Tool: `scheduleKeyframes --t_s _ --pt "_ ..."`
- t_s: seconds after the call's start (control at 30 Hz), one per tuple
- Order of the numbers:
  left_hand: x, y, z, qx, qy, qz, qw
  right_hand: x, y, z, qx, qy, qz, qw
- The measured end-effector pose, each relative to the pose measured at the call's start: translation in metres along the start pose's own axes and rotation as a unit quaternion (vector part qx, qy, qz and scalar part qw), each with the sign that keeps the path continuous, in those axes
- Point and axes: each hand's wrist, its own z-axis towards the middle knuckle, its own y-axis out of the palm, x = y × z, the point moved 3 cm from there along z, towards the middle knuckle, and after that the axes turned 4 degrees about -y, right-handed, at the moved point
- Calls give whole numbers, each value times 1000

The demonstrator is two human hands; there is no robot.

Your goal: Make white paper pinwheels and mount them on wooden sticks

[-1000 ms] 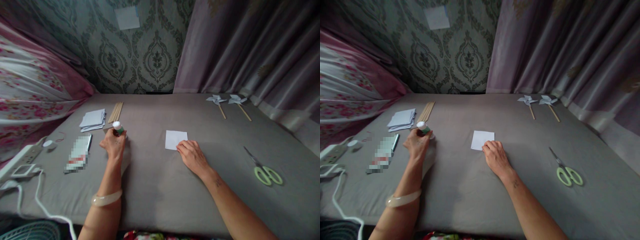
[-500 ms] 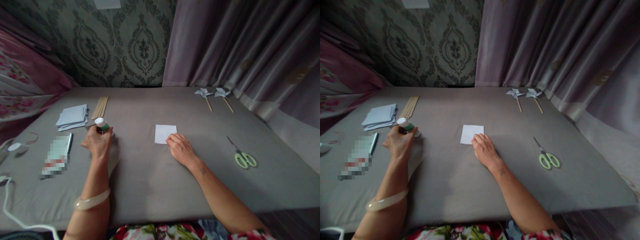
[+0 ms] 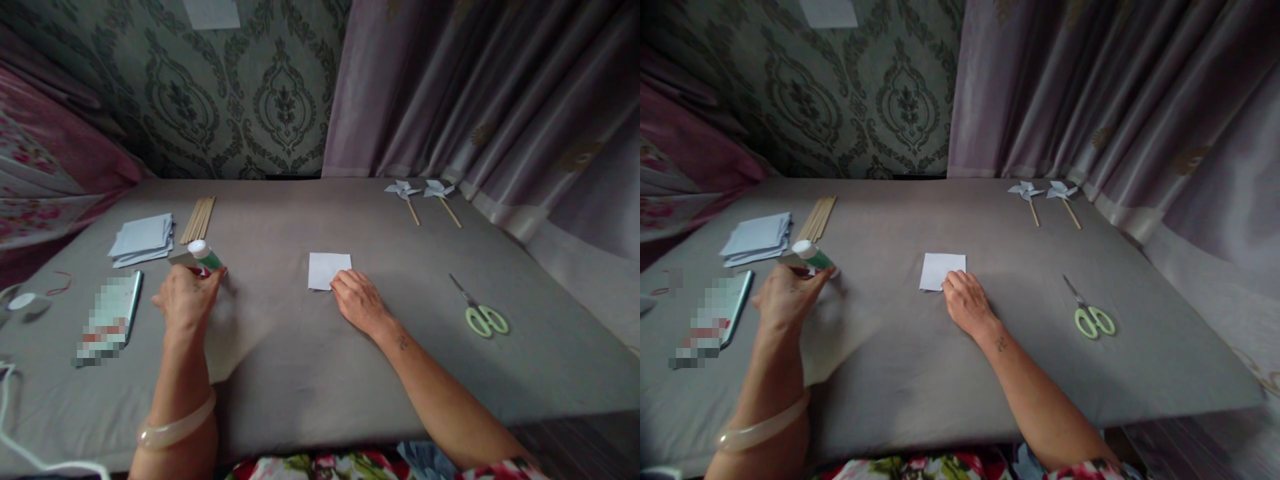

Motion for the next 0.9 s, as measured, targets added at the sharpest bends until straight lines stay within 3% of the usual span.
scheduleKeyframes --t_s 0.13,0.27,0.37,0.47,0.63,0.77,0.9 --pt "15 -2 -13 -104 46 72 991 2 4 1 15 11 0 1000" --pt "42 24 -37 -166 183 -35 968 2 5 2 35 19 14 999" --pt "67 53 -67 -158 373 -57 912 2 3 2 38 18 21 999" --pt "81 75 -92 -115 465 -3 878 0 0 1 39 6 32 999" --pt "86 79 -106 -62 512 62 854 -4 -6 0 43 -32 76 996" --pt "84 77 -107 -39 522 68 849 -10 -8 -2 75 -2 102 992" --pt "85 80 -111 -46 528 56 846 -19 -4 -3 52 32 128 990"
